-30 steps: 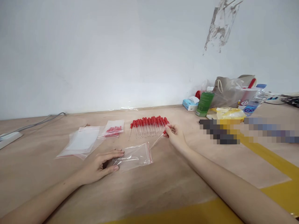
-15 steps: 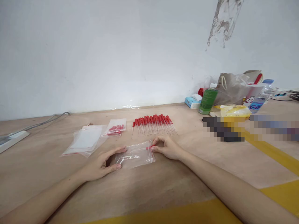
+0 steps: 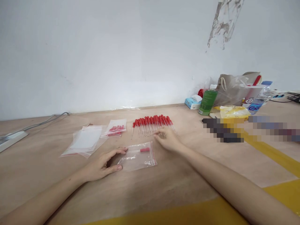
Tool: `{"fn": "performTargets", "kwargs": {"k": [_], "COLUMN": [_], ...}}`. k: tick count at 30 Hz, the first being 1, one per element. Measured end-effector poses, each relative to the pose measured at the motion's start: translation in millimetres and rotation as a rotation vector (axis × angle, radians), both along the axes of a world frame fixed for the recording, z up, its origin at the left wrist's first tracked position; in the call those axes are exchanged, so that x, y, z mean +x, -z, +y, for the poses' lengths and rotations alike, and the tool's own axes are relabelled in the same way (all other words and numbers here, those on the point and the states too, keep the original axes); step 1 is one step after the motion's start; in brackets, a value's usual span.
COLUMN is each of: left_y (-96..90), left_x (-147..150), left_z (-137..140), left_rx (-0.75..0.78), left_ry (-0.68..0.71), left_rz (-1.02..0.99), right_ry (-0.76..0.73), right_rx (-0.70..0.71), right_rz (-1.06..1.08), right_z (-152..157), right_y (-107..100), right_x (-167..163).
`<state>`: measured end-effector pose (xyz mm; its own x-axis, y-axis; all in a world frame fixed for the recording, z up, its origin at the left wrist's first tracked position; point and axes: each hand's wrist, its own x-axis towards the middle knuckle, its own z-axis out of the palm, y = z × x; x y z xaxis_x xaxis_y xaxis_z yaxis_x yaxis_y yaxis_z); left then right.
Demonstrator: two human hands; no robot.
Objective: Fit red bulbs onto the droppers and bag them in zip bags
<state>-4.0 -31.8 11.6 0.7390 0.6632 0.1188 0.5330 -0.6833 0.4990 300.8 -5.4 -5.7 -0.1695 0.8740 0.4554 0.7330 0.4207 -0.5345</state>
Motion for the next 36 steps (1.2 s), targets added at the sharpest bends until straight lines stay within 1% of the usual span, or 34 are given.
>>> {"fn": "performTargets", "kwargs": {"k": [2,3,6,9,11,14,19,20,22,25,26,29,31,34,36], "left_y": [1.2,2.1,5.6,8.4,8.5,6.2,3.8,3.9,4.0,3.4,3.0,2.3,2.2,2.3,2.3], "left_x": [0.0,-0.1,-1.3,-2.8,-3.2,-2.4,-1.0,-0.9,-0.9,-0.7,-0.7,-0.9,-1.1,-1.5,-1.7], "left_z": [1.0,1.6,3.6,4.2,3.7,2.6,2.2,2.3,2.3,2.1,2.0,2.0,2.4,3.0,3.1], "left_rx": [0.031,0.046,0.047,0.013,0.008,0.022,-0.005,-0.013,-0.023,-0.015,-0.007,0.023,0.037,0.044,0.055], "left_ry": [-0.004,-0.011,-0.014,-0.024,-0.050,-0.068,-0.062,-0.059,-0.051,-0.040,-0.041,-0.049,-0.049,-0.050,-0.060], "left_rz": [-0.010,-0.018,-0.037,-0.053,-0.049,-0.016,-0.029,-0.034,-0.043,-0.043,-0.037,-0.009,0.005,0.020,0.033], "right_ry": [0.132,0.184,0.297,0.412,0.430,0.403,0.409,0.417,0.423,0.390,0.380,0.361,0.295,0.272,0.264], "right_rx": [0.020,0.002,-0.005,-0.014,-0.051,-0.093,-0.131,-0.135,-0.133,-0.112,-0.101,-0.048,-0.022,-0.109,-0.177], "right_rz": [-0.022,-0.050,-0.213,-0.353,-0.389,-0.363,-0.255,-0.210,-0.040,0.251,0.303,0.448,0.736,0.952,1.061], "right_z": [18.5,28.6,59.6,86.9,100.9,113.5,120.8,122.0,123.6,117.5,111.4,79.6,52.5,18.0,3.7], "right_y": [-13.1,-19.4,-33.0,-35.1,-32.3,-27.8,-28.0,-29.1,-32.2,-39.0,-41.4,-43.6,-38.0,-19.8,-6.6], "right_x": [3.2,1.6,-13.6,-32.6,-40.2,-42.6,-38.5,-37.6,-34.6,-24.4,-19.1,-0.2,11.4,19.7,17.8]}}
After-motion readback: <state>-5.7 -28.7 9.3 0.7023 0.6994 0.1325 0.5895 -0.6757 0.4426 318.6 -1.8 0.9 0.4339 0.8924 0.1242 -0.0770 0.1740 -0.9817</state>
